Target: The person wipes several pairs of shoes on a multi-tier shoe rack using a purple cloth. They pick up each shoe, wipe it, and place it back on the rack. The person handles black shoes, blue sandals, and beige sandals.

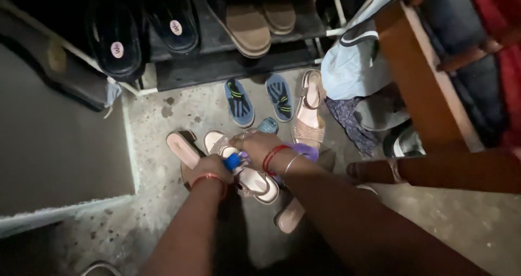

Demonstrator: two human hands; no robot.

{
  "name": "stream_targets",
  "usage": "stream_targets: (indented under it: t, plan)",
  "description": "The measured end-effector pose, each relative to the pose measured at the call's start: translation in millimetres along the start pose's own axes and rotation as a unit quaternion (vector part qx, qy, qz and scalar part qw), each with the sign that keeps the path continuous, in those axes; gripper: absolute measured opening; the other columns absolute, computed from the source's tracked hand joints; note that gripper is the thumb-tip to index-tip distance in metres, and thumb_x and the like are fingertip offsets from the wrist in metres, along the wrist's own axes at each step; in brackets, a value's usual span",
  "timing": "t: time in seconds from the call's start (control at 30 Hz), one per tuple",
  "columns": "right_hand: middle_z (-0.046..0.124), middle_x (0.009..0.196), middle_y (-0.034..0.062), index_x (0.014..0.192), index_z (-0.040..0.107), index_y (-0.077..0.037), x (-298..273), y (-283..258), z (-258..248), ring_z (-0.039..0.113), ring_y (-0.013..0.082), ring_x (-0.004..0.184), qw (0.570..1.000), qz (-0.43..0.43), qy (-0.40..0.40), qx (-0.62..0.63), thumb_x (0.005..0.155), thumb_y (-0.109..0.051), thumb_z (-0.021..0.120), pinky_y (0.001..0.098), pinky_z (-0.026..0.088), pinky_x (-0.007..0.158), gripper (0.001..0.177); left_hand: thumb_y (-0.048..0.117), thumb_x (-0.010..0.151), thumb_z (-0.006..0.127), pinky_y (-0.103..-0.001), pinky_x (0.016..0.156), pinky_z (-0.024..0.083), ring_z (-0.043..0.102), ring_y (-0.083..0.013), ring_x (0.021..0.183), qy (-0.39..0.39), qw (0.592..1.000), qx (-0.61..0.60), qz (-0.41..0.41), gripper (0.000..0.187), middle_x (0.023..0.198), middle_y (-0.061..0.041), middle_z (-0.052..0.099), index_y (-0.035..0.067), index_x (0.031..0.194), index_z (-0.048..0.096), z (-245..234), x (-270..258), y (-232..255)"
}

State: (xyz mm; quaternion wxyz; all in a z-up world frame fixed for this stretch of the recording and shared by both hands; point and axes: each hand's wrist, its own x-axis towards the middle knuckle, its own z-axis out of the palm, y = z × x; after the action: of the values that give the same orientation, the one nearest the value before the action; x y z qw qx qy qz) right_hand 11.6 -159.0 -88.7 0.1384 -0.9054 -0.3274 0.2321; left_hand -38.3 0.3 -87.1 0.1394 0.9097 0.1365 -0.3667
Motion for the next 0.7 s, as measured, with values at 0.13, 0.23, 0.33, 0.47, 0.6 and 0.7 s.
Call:
stream_targets:
  t: [0.13,0.23,0.33,0.47,0.6,0.7]
  plan:
    - [0.061,0.146,0.0055,0.140,0.062,-0.021,1,19,18,0.056,0.0294,0.134,0.997,-0.043,0.047,0.044,0.080,-0.015,0.074,0.0403,0.046,0.109,0.062,0.016,0.095,0.061,-0.045,0.090,0.057,0.071,-0.0328,0.111,0.084,0.994,-0.061,0.031,0.025,0.118,-0.015,0.073,0.015,0.117,0.073,13,11,8]
    - [0.066,0.134,0.0119,0.130,0.067,-0.018,1,39,9,0.060,0.0336,0.124,0.997,-0.050,0.022,0.060,0.068,-0.014,0.079,0.0409,0.048,0.104,0.063,0.008,0.092,0.060,-0.047,0.086,0.057,0.071,-0.0344,0.105,0.149,0.979,-0.031,0.136,0.027,0.112,-0.014,0.073,0.017,0.115,0.071,10,9,17]
    - [0.073,0.112,0.0138,0.120,0.071,-0.018,-7,54,-10,0.069,0.0349,0.106,0.994,-0.001,-0.062,0.088,0.062,-0.023,0.084,0.0412,0.053,0.093,0.059,0.007,0.083,0.067,-0.047,0.085,0.056,0.070,-0.0350,0.101,0.220,0.940,-0.043,0.256,0.020,0.109,-0.011,0.072,0.013,0.101,0.072,0,3,25]
    - [0.077,0.094,0.0133,0.107,0.077,-0.018,-31,65,-17,0.074,0.0370,0.090,0.988,0.030,0.021,0.151,0.069,-0.032,0.081,0.0411,0.058,0.084,0.040,0.013,0.076,0.077,-0.049,0.086,0.052,0.067,-0.0385,0.100,0.278,0.893,-0.208,0.286,0.024,0.104,-0.014,0.070,0.010,0.099,0.070,-6,-3,47]
    - [0.074,0.098,0.0183,0.117,0.069,-0.015,-37,78,-23,0.072,0.0380,0.095,0.974,0.133,0.092,0.158,0.067,-0.033,0.080,0.0425,0.056,0.084,0.054,0.016,0.073,0.079,-0.051,0.085,0.050,0.064,-0.0427,0.098,0.316,0.878,-0.326,0.152,0.036,0.101,-0.022,0.068,-0.002,0.099,0.062,13,11,80]
    - [0.073,0.105,0.0186,0.120,0.067,-0.013,-36,87,-27,0.070,0.0378,0.098,0.969,0.143,0.117,0.163,0.070,-0.034,0.078,0.0427,0.054,0.086,0.055,0.015,0.081,0.069,-0.051,0.087,0.051,0.065,-0.0436,0.096,0.169,0.929,-0.241,0.223,0.018,0.099,-0.023,0.068,0.002,0.094,0.069,44,29,93]
